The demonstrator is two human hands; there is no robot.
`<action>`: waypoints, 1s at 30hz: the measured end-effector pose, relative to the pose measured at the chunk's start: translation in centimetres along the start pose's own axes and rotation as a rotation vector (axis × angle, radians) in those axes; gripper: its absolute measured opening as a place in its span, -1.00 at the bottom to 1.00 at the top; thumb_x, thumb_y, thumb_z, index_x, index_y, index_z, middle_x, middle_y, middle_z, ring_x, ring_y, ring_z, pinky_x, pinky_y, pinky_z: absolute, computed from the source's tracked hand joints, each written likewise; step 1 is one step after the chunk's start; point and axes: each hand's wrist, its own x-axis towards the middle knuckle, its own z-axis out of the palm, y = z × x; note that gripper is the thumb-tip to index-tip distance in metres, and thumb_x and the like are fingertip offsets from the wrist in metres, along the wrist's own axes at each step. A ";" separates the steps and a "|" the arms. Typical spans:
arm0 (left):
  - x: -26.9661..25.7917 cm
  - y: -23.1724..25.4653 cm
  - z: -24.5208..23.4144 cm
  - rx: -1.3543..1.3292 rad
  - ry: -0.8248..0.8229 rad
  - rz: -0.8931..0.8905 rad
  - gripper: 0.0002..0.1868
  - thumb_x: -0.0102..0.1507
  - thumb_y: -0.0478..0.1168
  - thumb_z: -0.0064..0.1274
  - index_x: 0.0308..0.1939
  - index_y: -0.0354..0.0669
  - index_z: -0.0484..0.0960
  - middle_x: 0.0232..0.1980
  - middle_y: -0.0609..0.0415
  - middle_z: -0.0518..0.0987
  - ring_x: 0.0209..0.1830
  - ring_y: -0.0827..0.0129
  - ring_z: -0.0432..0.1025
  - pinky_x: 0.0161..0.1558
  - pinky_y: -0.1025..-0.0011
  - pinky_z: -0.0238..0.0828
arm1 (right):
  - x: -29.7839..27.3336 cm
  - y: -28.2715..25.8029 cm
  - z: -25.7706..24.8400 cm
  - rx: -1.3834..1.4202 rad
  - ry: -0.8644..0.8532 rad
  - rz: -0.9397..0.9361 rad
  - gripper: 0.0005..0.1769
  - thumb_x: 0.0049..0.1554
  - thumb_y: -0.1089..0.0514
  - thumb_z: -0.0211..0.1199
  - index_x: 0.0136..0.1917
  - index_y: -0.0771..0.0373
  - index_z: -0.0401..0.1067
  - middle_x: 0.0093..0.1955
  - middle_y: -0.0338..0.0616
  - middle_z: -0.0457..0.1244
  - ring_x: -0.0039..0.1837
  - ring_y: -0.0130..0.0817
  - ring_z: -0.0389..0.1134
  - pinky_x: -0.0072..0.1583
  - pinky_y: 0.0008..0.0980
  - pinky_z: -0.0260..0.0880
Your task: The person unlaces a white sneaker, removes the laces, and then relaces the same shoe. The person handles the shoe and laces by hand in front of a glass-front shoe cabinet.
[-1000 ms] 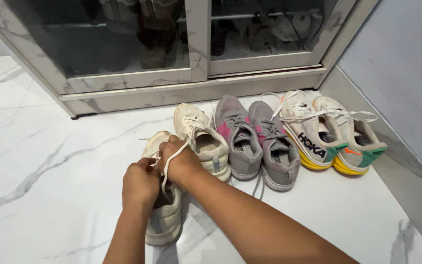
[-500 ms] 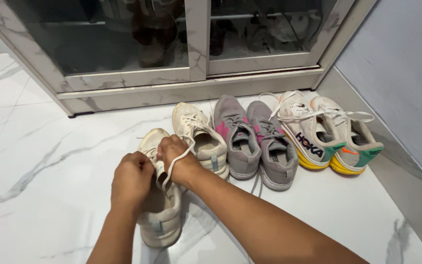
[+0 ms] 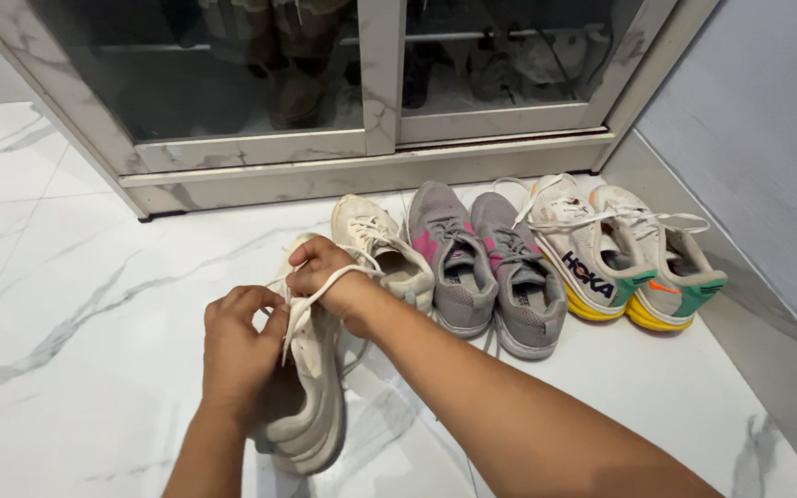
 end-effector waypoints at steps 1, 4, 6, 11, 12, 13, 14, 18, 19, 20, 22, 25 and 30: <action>0.2 0.0 -0.2 -0.016 -0.002 0.023 -0.86 0.13 -0.20 0.25 -0.29 -0.16 0.73 -0.06 0.02 0.68 0.01 -0.01 0.39 0.10 0.16 0.31 | -0.1 -0.5 -0.1 0.101 -0.015 0.037 -0.58 0.01 0.31 0.33 0.13 0.25 0.29 -0.19 -0.14 0.26 -0.15 -0.37 0.31 -0.09 -0.40 0.33; 0.4 0.1 -0.9 -0.337 -0.080 -0.330 -0.77 0.15 -0.10 0.24 -0.22 -0.12 0.68 -0.01 0.04 0.56 -0.13 0.16 0.43 -0.15 0.28 0.38 | -0.1 -2.0 -0.7 0.262 -0.045 0.126 -0.47 -0.10 0.35 0.33 0.14 0.24 0.28 -0.17 -0.15 0.31 -0.12 -0.35 0.38 -0.05 -0.40 0.41; 0.6 0.5 -1.1 -0.359 -0.061 -0.372 -0.77 0.15 -0.11 0.25 -0.22 -0.15 0.68 -0.01 0.07 0.55 -0.23 0.21 0.40 -0.19 0.32 0.38 | 0.1 -2.6 -0.8 0.229 -0.092 0.112 -0.45 -0.13 0.38 0.31 0.14 0.22 0.29 -0.15 -0.20 0.30 -0.12 -0.38 0.37 -0.06 -0.42 0.38; 1.5 1.5 -1.2 -0.229 0.030 -0.146 -0.84 0.17 -0.21 0.18 -0.28 -0.24 0.65 -0.13 0.04 0.60 -0.30 0.33 0.46 -0.23 0.39 0.40 | 0.7 -1.9 -0.3 0.000 -0.054 -0.074 -0.51 -0.19 0.45 0.31 0.03 0.27 0.35 -0.18 -0.22 0.28 -0.14 -0.40 0.36 -0.07 -0.41 0.41; 1.4 1.7 -1.0 -0.281 0.055 -0.177 -0.84 0.19 -0.21 0.15 -0.26 -0.24 0.64 -0.15 0.05 0.60 -0.30 0.37 0.48 -0.22 0.42 0.41 | 0.7 -1.6 -0.4 -0.097 -0.032 -0.103 -0.56 -0.16 0.43 0.32 0.02 0.27 0.36 -0.19 -0.23 0.28 -0.15 -0.43 0.35 -0.07 -0.43 0.40; 1.3 1.8 -0.9 -0.333 0.081 -0.207 -0.84 0.21 -0.21 0.12 -0.23 -0.25 0.62 -0.17 0.07 0.60 -0.31 0.41 0.50 -0.21 0.45 0.42 | 0.7 -1.4 -0.4 -0.194 -0.011 -0.132 -0.60 -0.13 0.41 0.33 0.00 0.28 0.37 -0.21 -0.24 0.28 -0.16 -0.46 0.34 -0.08 -0.45 0.40; 1.2 1.9 -0.9 -0.384 0.076 -0.282 -0.83 0.23 -0.21 0.11 -0.21 -0.27 0.61 -0.19 0.05 0.61 -0.31 0.40 0.47 -0.22 0.43 0.40 | 0.7 -1.2 -0.4 -0.279 0.015 -0.142 -0.65 -0.11 0.36 0.36 -0.03 0.27 0.38 -0.25 -0.25 0.27 -0.20 -0.47 0.32 -0.12 -0.43 0.38; 1.4 1.7 -1.0 -0.671 0.111 -0.431 -0.74 0.23 -0.28 0.07 -0.04 -0.36 0.51 -0.22 -0.02 0.62 -0.28 0.38 0.46 -0.23 0.40 0.40 | 0.4 -1.9 -0.1 -0.529 0.140 -0.133 -0.76 0.04 0.07 0.38 -0.14 0.25 0.43 -0.35 -0.26 0.28 -0.30 -0.50 0.26 -0.22 -0.40 0.33; 1.6 1.6 -1.1 -0.763 0.134 -0.431 -0.68 0.21 -0.31 0.06 0.02 -0.38 0.47 -0.21 -0.02 0.61 -0.27 0.38 0.49 -0.22 0.40 0.41 | 0.2 -2.3 0.1 -0.568 0.177 -0.117 -0.71 0.09 -0.02 0.36 -0.17 0.25 0.44 -0.36 -0.26 0.29 -0.31 -0.51 0.26 -0.23 -0.40 0.33; 1.9 1.4 -1.2 -0.838 0.134 -0.478 -0.64 0.21 -0.34 0.02 0.08 -0.35 0.42 -0.23 -0.04 0.61 -0.27 0.37 0.48 -0.19 0.40 0.42 | 0.1 -2.8 0.4 -0.484 0.160 -0.048 -0.66 0.14 -0.09 0.28 -0.17 0.24 0.45 -0.37 -0.23 0.29 -0.32 -0.48 0.26 -0.24 -0.41 0.31; 2.4 1.3 -1.7 -0.987 0.136 -0.573 -0.55 0.19 -0.40 -0.05 0.18 -0.31 0.33 -0.25 -0.06 0.60 -0.26 0.35 0.46 -0.14 0.40 0.45 | -0.3 -4.0 1.1 -0.313 0.126 0.089 -0.52 0.23 -0.23 0.12 -0.17 0.23 0.46 -0.38 -0.17 0.29 -0.34 -0.41 0.26 -0.26 -0.41 0.28; 2.5 1.6 -2.2 -0.916 0.137 -0.640 -0.56 0.20 -0.40 -0.03 0.19 -0.28 0.41 -0.24 -0.02 0.60 -0.20 0.33 0.51 -0.06 0.41 0.46 | -0.6 -6.3 1.4 -0.228 0.066 0.229 -0.48 0.23 -0.28 -0.03 -0.18 0.16 0.46 -0.37 -0.22 0.32 -0.33 -0.44 0.28 -0.29 -0.44 0.18; 2.4 2.3 -3.4 -1.016 0.185 -0.681 -0.54 0.20 -0.39 -0.12 0.21 -0.24 0.40 -0.20 -0.02 0.57 -0.21 0.29 0.54 -0.08 0.35 0.49 | -0.7 -8.1 2.5 -0.151 -0.018 0.023 -0.70 0.15 -0.02 0.16 -0.20 0.24 0.52 -0.31 -0.24 0.37 -0.24 -0.46 0.37 -0.17 -0.46 0.32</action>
